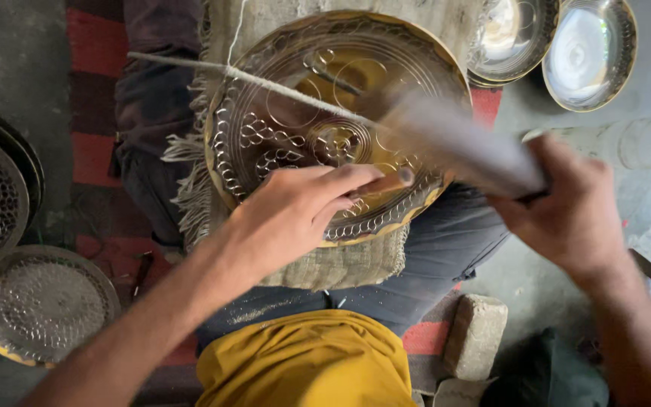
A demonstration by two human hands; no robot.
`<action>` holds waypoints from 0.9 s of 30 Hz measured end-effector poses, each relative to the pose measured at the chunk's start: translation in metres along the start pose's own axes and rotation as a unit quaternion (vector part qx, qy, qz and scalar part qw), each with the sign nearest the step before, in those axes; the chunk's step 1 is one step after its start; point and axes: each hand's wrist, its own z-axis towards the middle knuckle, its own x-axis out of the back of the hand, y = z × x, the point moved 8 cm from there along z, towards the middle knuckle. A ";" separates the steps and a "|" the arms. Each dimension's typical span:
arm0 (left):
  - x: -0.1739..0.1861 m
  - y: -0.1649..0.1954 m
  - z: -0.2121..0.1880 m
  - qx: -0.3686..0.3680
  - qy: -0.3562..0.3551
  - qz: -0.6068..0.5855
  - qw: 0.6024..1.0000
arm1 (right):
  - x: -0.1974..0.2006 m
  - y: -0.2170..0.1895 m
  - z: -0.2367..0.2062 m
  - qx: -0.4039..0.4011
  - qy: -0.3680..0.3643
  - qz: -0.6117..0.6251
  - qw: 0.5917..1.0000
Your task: The person sits cross-legged and uses a hammer and a small metal punch to emboss a decorative pattern into a brass plate. They repeatedly strike the punch along the plate's surface to create raised designs.
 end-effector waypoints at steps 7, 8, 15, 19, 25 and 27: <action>0.012 0.000 -0.031 0.091 0.173 -0.019 0.981 | 0.019 -0.032 0.043 0.057 -0.103 -0.174 0.978; 0.011 -0.001 -0.033 0.104 0.191 -0.018 0.976 | 0.017 -0.034 0.047 0.063 -0.124 -0.224 0.965; 0.000 0.004 -0.054 0.120 0.351 -0.109 0.922 | 0.019 -0.058 0.067 0.109 -0.162 -0.087 0.977; -0.004 0.004 -0.057 0.129 0.364 -0.080 0.919 | 0.019 -0.096 0.081 0.156 -0.176 -0.234 0.944; -0.007 0.002 -0.058 0.136 0.381 -0.103 0.909 | 0.048 -0.142 0.092 0.215 -0.123 -0.188 0.950; -0.007 0.002 -0.059 0.133 0.385 -0.100 0.908 | 0.039 -0.132 0.095 0.175 -0.150 -0.197 0.953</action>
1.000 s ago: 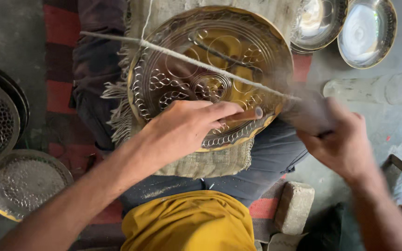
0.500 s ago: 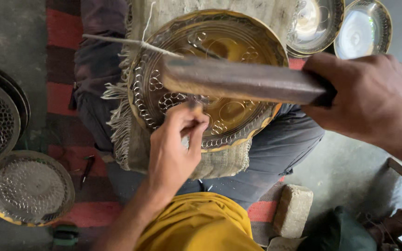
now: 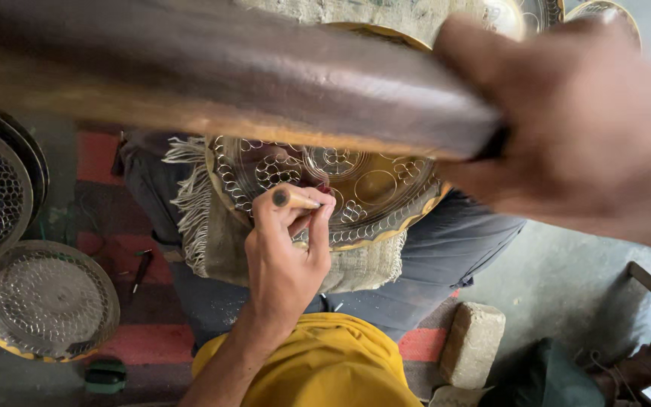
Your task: The person sits cross-legged and uses a hammer and a small metal punch to emboss a decorative pattern into a brass plate. They repeatedly strike the punch along the plate's surface to create raised designs.
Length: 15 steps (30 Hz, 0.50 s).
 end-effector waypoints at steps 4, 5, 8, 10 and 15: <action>0.001 -0.001 0.000 0.008 -0.007 0.038 0.999 | -0.022 0.012 0.002 -0.035 -0.075 -0.005 0.997; 0.001 -0.002 0.000 0.014 -0.011 0.027 0.999 | -0.027 0.014 0.001 -0.041 -0.099 -0.006 0.994; 0.000 -0.003 0.002 0.018 -0.021 0.018 0.999 | -0.031 0.015 -0.003 -0.029 -0.139 -0.110 0.984; -0.002 -0.002 0.005 0.010 -0.034 0.016 0.999 | -0.032 0.018 -0.008 -0.045 -0.138 -0.109 0.983; -0.010 0.004 0.020 -0.052 -0.146 0.066 0.986 | -0.037 0.023 -0.026 0.001 -0.019 -0.040 0.999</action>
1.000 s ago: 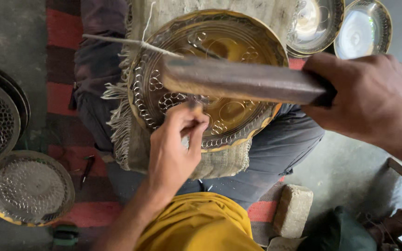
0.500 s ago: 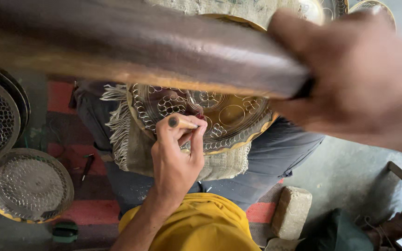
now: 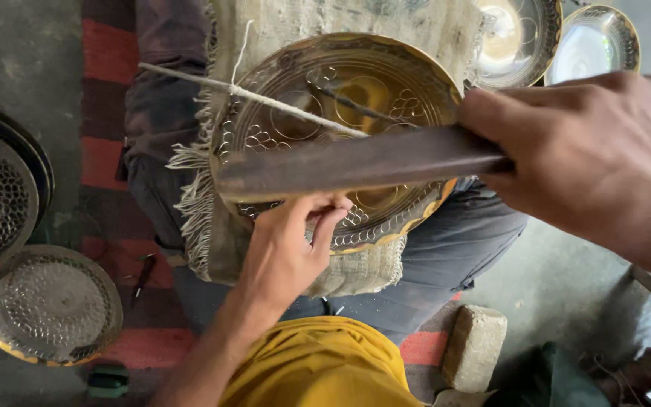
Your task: The person sits cross-legged and uses a hammer and a small metal punch to emboss a decorative pattern into a brass plate. They repeatedly strike the punch along the plate's surface to create raised designs.
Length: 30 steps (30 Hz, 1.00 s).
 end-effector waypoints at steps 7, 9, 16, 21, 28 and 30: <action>-0.006 0.020 0.029 -0.147 -0.145 0.061 0.977 | -0.064 0.032 -0.054 -0.111 0.055 0.133 0.983; -0.021 0.009 0.035 -0.064 -0.262 0.014 0.963 | -0.087 0.035 -0.078 -0.183 0.138 0.345 0.910; -0.049 0.007 0.039 -0.051 -0.428 0.117 0.895 | -0.165 0.016 -0.132 -0.257 0.221 0.432 0.835; -0.038 0.027 0.053 -0.144 -0.357 0.026 0.923 | -0.216 0.008 -0.164 -0.368 0.253 0.375 0.812; -0.043 0.025 0.056 -0.176 -0.393 0.089 0.898 | -0.269 -0.005 -0.156 -0.341 0.250 0.508 0.751; -0.043 0.031 0.058 -0.200 -0.397 0.100 0.890 | -0.262 0.003 -0.158 -0.357 0.239 0.507 0.748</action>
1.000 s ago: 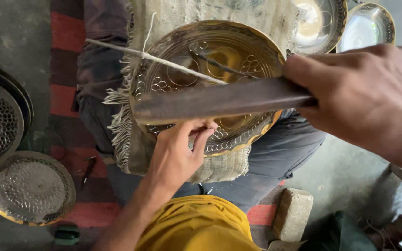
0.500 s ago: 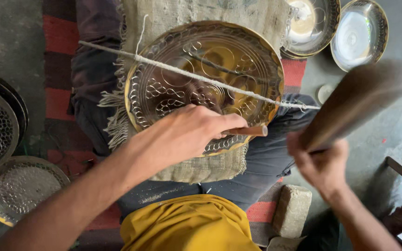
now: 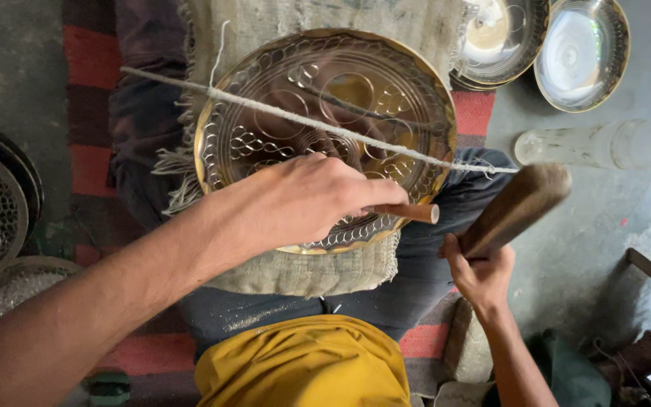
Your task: The person sits cross-legged and uses a hammer and a small metal punch to emboss a decorative pattern into a brass plate. They repeatedly strike the punch along the plate's surface to create raised designs.
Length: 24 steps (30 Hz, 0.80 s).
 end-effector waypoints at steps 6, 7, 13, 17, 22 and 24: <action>-0.013 -0.006 0.008 0.084 -0.141 0.074 0.984 | 0.022 -0.057 0.001 0.114 0.079 -0.010 0.990; -0.010 -0.004 0.008 0.079 -0.129 0.074 0.986 | 0.019 -0.059 0.001 0.107 0.072 0.022 0.991; -0.001 0.000 -0.002 0.060 -0.051 0.025 0.997 | 0.022 -0.080 0.008 0.181 0.070 -0.123 0.973; -0.012 -0.017 -0.022 0.171 -0.027 -0.036 0.984 | 0.026 -0.098 0.026 0.206 0.008 -0.159 0.965; -0.013 -0.015 -0.035 0.120 0.136 -0.012 0.983 | 0.030 -0.142 0.063 0.163 -0.099 -0.125 0.974; -0.009 -0.009 -0.046 0.097 0.227 0.005 0.969 | 0.028 -0.187 0.075 0.293 -0.107 -0.292 0.904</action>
